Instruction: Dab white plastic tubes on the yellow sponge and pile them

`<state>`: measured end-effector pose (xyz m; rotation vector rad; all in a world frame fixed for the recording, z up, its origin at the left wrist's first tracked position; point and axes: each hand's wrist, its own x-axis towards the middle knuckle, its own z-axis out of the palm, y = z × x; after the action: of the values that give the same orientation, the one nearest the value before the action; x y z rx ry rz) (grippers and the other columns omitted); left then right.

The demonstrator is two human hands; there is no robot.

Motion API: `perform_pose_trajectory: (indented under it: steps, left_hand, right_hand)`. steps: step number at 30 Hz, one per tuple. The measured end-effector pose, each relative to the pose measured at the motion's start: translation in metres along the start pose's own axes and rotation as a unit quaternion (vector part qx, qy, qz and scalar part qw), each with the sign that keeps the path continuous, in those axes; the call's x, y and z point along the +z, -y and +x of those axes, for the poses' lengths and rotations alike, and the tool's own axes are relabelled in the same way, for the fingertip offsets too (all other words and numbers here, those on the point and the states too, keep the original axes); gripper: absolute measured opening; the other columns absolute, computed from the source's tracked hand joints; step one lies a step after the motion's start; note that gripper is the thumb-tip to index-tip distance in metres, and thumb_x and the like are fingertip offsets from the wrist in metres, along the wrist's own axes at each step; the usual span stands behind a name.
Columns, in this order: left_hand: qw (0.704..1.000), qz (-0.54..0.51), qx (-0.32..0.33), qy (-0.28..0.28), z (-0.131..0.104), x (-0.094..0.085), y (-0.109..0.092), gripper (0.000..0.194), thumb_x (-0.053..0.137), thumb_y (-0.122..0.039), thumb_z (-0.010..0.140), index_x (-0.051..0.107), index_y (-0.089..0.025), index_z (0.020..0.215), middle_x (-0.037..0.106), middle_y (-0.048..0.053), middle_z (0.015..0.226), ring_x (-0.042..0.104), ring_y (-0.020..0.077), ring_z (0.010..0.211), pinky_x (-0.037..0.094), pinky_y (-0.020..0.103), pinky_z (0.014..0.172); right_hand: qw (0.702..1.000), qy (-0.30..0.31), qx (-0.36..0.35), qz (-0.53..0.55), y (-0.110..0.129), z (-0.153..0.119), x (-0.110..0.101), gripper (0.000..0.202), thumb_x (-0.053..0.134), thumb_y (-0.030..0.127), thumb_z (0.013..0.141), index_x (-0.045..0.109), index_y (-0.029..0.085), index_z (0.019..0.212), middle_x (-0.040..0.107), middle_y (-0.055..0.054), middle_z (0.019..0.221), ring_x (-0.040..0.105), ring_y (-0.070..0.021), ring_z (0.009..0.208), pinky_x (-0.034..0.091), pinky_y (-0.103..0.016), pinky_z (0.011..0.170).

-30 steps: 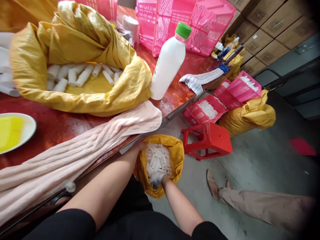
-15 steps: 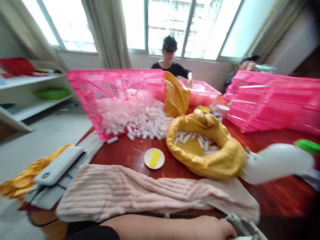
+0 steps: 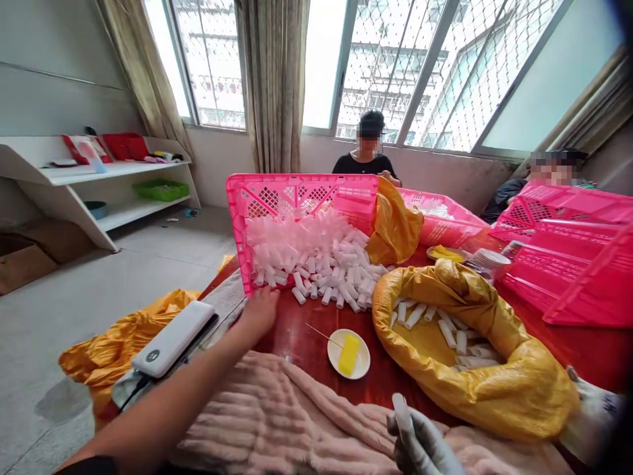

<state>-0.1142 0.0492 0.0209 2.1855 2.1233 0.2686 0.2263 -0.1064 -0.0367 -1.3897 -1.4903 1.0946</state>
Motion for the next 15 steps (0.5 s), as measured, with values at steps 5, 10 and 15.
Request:
perform_pose_trajectory:
  steps: [5,10,15]
  left_hand:
    - [0.997,0.056,-0.024,0.055,0.028,0.016,0.031,0.041,0.027,-0.011,0.088,0.061,-0.003,0.11,0.058,0.026,0.114,0.056,0.0352,0.108,0.046,0.044,0.088]
    - [0.988,-0.048,0.064,0.136,0.012,0.009,-0.011,0.028,0.043,-0.011,0.077,0.061,-0.015,0.097,0.065,0.013,0.105,0.061,0.0253,0.098,0.047,0.034,0.085]
    - [0.958,-0.08,0.232,0.15,-0.002,0.012,-0.072,0.018,0.05,-0.017,0.076,0.063,-0.018,0.089,0.067,0.013,0.105,0.059,0.0278,0.106,0.041,0.038,0.096]
  right_hand:
    - [0.991,-0.111,0.032,0.066,-0.004,0.021,-0.003,0.057,0.054,0.064,0.08,0.064,0.019,0.113,0.064,-0.005,0.074,0.06,-0.0173,0.065,0.053,-0.027,0.057]
    - [0.993,-0.097,0.059,0.013,-0.005,0.044,0.004,0.055,0.049,0.057,0.086,0.059,0.018,0.123,0.065,-0.003,0.079,0.055,-0.0134,0.056,0.051,-0.026,0.054]
    - [0.988,-0.096,0.018,-0.122,-0.01,0.052,0.014,0.047,0.049,0.049,0.087,0.062,0.017,0.119,0.065,-0.011,0.118,0.06,-0.0256,0.108,0.047,-0.042,0.099]
